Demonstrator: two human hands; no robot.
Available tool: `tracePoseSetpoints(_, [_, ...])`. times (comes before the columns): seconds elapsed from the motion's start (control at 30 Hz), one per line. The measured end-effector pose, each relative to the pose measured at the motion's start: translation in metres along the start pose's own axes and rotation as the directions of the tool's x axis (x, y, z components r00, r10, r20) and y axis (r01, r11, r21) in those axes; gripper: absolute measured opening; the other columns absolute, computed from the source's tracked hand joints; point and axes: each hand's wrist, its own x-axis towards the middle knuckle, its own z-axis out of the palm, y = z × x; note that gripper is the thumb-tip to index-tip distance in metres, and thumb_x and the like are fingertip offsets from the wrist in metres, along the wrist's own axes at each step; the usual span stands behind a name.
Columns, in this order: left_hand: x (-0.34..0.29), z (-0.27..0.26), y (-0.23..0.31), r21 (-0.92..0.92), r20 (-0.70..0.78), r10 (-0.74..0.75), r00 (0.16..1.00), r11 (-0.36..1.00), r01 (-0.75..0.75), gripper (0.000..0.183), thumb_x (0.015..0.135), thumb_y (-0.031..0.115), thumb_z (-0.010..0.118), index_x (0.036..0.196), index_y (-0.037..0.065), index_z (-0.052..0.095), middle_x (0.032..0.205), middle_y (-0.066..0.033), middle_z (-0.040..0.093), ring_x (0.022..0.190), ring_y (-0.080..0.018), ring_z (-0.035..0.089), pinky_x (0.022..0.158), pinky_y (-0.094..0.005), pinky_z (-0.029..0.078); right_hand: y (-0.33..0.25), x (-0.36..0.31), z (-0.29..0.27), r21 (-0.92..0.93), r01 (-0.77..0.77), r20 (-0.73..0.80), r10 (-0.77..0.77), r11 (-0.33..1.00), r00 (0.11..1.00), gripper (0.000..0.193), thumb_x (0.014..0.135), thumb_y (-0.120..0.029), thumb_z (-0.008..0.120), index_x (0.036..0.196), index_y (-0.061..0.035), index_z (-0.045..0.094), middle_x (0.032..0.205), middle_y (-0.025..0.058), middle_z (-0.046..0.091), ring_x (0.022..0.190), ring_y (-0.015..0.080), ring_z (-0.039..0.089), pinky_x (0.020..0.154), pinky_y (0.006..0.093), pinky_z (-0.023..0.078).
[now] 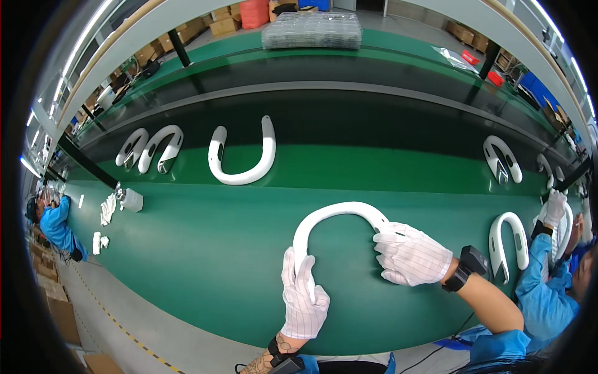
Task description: Wiping and cleaning white U-shaped plastic electronic components on a factory assembly line.
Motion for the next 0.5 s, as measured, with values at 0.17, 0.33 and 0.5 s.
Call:
tracePoseSetpoints(0.17, [0.001,-0.002,-0.005,-0.021,0.030,0.005,1.000,1.000,-0.004,0.082,0.081,0.000,0.058,0.161,-0.002,0.039,0.165,-0.0360,0.037,0.153,-0.0558,0.038,0.125,-0.0574,0.037,-0.041,-0.015,0.014,-0.103,0.008,0.136,0.006,0.995,0.991,0.016,0.087,-0.023,0.067,0.073,-0.0155,0.063,0.074,0.0041,0.055,0.085,0.0243,0.065,0.118,0.0413,0.049])
tracePoseSetpoints(0.33, [0.001,-0.004,-0.001,-0.031,0.048,-0.052,0.998,0.998,0.054,0.086,0.082,0.003,0.060,0.164,-0.006,0.032,0.167,-0.0354,0.035,0.155,-0.0564,0.035,0.130,-0.0564,0.030,-0.058,-0.033,0.036,-0.100,0.028,0.030,-0.025,0.995,0.999,0.017,0.084,-0.017,0.068,0.068,-0.0186,0.062,0.068,0.0021,0.053,0.077,0.0200,0.064,0.117,0.0388,0.051])
tracePoseSetpoints(0.5, [0.016,-0.012,0.002,0.029,0.234,0.021,0.972,0.999,-0.029,0.096,0.082,0.006,0.072,0.167,-0.002,0.027,0.167,-0.0399,0.027,0.158,-0.0569,0.028,0.129,-0.0572,0.031,-0.034,-0.009,0.027,0.057,-0.119,-0.154,0.127,0.991,0.980,0.020,0.087,-0.024,0.074,0.073,-0.0123,0.065,0.076,0.0059,0.063,0.090,0.0299,0.070,0.107,0.0453,0.054])
